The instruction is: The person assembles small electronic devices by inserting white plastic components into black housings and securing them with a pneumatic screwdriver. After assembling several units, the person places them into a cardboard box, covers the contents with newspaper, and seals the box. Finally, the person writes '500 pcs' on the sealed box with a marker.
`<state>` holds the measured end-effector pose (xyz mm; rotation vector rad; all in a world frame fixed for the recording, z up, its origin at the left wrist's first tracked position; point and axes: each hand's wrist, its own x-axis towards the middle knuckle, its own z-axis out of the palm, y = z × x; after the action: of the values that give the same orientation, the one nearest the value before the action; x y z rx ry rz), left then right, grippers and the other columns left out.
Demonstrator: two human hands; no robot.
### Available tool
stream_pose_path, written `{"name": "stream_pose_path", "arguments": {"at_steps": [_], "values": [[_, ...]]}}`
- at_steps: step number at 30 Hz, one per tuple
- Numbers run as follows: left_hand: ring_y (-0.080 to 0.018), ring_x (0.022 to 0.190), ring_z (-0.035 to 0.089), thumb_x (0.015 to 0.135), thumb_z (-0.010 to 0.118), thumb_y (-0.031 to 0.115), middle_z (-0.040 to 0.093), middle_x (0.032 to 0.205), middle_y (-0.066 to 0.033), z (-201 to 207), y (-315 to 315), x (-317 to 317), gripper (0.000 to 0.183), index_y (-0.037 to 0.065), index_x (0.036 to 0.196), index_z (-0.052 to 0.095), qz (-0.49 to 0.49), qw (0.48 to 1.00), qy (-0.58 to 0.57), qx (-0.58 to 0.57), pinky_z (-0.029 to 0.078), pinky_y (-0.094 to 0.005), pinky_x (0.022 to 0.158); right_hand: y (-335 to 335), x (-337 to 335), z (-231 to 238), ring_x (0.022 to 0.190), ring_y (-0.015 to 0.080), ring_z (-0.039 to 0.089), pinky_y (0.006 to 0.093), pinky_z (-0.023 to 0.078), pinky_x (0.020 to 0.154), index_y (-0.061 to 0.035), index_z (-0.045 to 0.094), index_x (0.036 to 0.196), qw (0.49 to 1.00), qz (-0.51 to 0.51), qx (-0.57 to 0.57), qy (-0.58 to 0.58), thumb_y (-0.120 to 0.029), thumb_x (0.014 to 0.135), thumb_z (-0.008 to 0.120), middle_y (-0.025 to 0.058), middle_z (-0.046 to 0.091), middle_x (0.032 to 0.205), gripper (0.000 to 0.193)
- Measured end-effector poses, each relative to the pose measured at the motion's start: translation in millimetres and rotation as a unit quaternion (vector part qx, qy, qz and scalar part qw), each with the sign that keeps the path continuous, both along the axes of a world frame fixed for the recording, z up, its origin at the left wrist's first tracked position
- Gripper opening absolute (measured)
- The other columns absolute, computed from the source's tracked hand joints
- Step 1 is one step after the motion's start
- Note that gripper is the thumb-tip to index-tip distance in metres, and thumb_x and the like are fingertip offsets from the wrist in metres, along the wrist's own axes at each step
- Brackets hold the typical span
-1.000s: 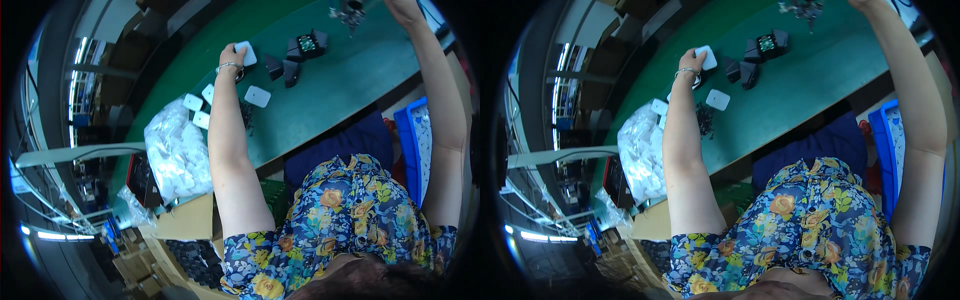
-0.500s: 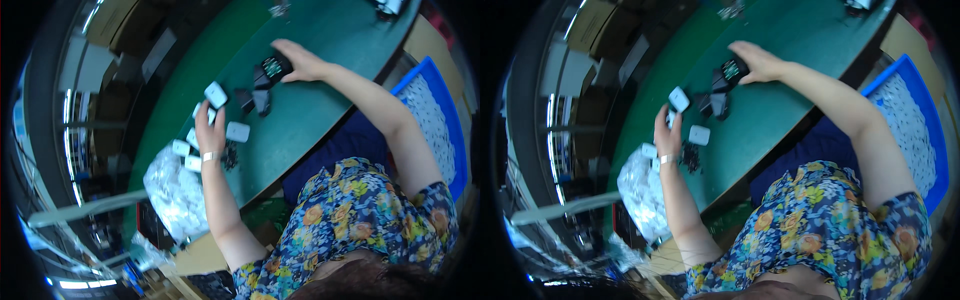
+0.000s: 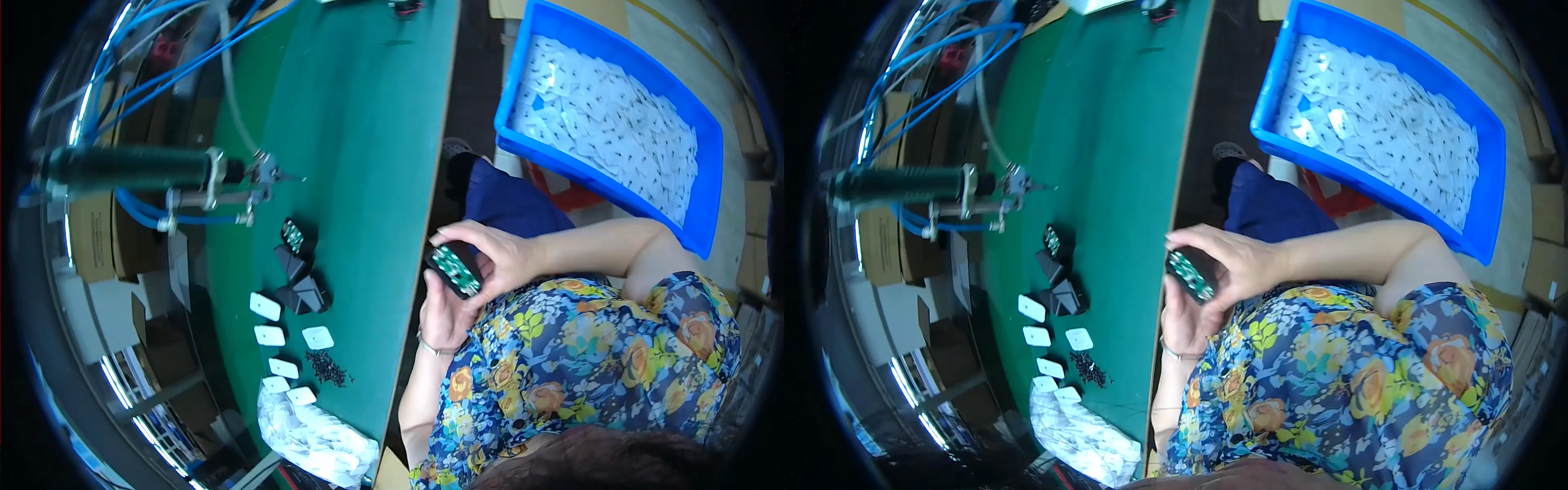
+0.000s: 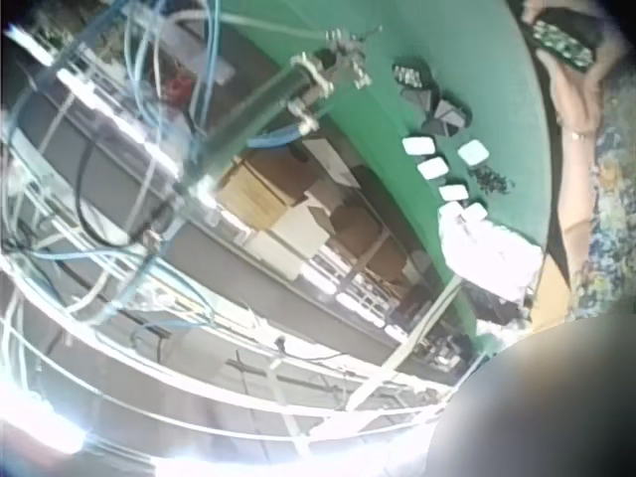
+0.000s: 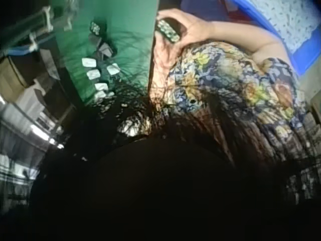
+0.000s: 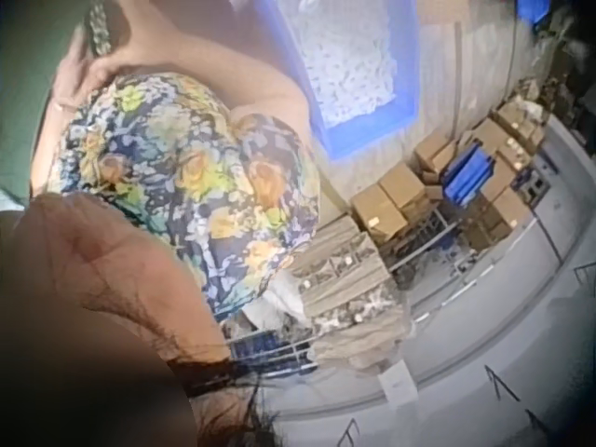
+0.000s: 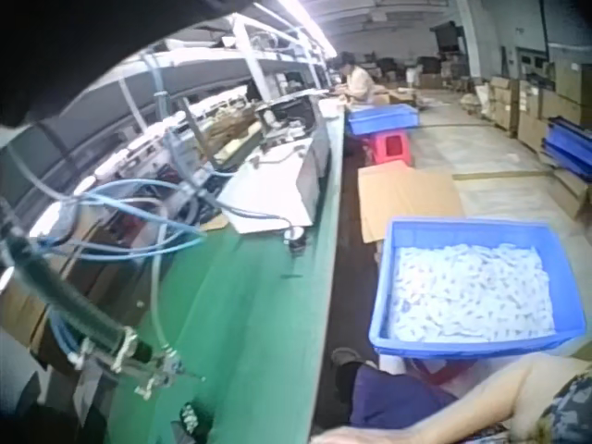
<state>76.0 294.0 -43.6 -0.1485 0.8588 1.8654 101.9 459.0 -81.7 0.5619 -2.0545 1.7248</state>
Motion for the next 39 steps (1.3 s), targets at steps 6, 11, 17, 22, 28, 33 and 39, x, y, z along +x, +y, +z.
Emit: {"name": "stream_pose_path", "arguments": {"at_steps": [6, 11, 17, 22, 28, 33, 39], "values": [[-0.0297, 0.119, 0.04, 0.09, 0.036, 0.044, 0.04, 0.129, -0.0176, -22.6, 38.8, -0.5, 0.058, 0.002, 0.13, 0.031, -0.029, 0.979, -0.165, 0.116, 0.032, -0.0415, 0.101, 21.1, 38.9, -15.8, 0.113, 0.0325, 0.044, 0.0409, 0.034, 0.097, -0.0023, 0.033, 0.127, 0.99, -0.13, -0.007, -0.046, -0.022, 0.057, 0.079, 0.0164, 0.043, 0.123, 0.086], [-0.0293, 0.106, 0.05, 0.081, 0.055, 0.046, 0.051, 0.117, -0.0134, -39.3, 27.3, -20.6, 0.061, 0.004, 0.124, 0.042, -0.049, 0.982, -0.165, 0.072, 0.038, -0.0438, 0.094, 17.9, 33.9, -9.4, 0.115, 0.0334, 0.042, 0.0412, 0.034, 0.096, -0.0003, 0.034, 0.126, 0.987, -0.155, 0.006, -0.031, -0.03, 0.057, 0.081, 0.0182, 0.043, 0.124, 0.089], [-0.0227, 0.1, 0.051, 0.077, 0.064, 0.04, 0.051, 0.112, -0.0094, -50.6, 33.0, -28.1, 0.071, 0.011, 0.132, 0.03, -0.106, 0.99, -0.072, 0.063, 0.043, -0.0384, 0.086, 136.4, 118.9, -52.4, 0.106, 0.0306, 0.049, 0.0383, 0.037, 0.092, -0.0033, 0.046, 0.116, 0.868, -0.408, 0.199, -0.201, -0.02, 0.068, 0.071, 0.0155, 0.051, 0.114, 0.057], [-0.0218, 0.1, 0.053, 0.078, 0.064, 0.036, 0.053, 0.111, -0.0084, -57.7, 29.2, -26.5, 0.069, 0.009, 0.131, 0.03, -0.103, 0.991, -0.079, 0.033, 0.045, -0.0382, 0.087, 200.2, 190.0, -117.4, 0.113, 0.0334, 0.04, 0.0401, 0.032, 0.097, -0.0058, 0.03, 0.131, 0.682, -0.496, 0.314, -0.436, -0.027, 0.061, 0.075, 0.0171, 0.046, 0.119, 0.085], [-0.0201, 0.098, 0.057, 0.078, 0.065, 0.031, 0.056, 0.108, -0.008, -45.7, 32.6, -23.0, 0.069, 0.006, 0.131, 0.029, -0.115, 0.992, -0.043, 0.034, 0.046, -0.0373, 0.087, 205.0, 182.4, -147.6, 0.113, 0.0333, 0.04, 0.0401, 0.031, 0.097, -0.0074, 0.029, 0.131, 0.678, -0.479, 0.349, -0.435, -0.026, 0.06, 0.075, 0.0175, 0.045, 0.118, 0.087], [-0.0196, 0.097, 0.057, 0.077, 0.066, 0.03, 0.057, 0.107, -0.008, -49.9, 29.6, -22.0, 0.068, 0.006, 0.13, 0.03, -0.101, 0.993, -0.044, 0.042, 0.046, -0.0374, 0.087, 215.0, 172.7, -142.8, 0.109, 0.0305, 0.042, 0.0391, 0.033, 0.095, -0.0092, 0.032, 0.13, 0.705, -0.458, 0.31, -0.444, -0.022, 0.059, 0.075, 0.013, 0.049, 0.114, 0.083], [-0.0209, 0.1, 0.055, 0.078, 0.064, 0.033, 0.054, 0.108, -0.0085, -50.5, 26.2, -20.7, 0.065, 0.008, 0.129, 0.032, -0.105, 0.994, -0.026, 0.034, 0.046, -0.0377, 0.086, 209.5, 171.0, -137.7, 0.11, 0.0313, 0.043, 0.0385, 0.033, 0.095, -0.0081, 0.033, 0.129, 0.721, -0.433, 0.329, -0.431, -0.021, 0.058, 0.076, 0.0143, 0.049, 0.116, 0.085]]}}
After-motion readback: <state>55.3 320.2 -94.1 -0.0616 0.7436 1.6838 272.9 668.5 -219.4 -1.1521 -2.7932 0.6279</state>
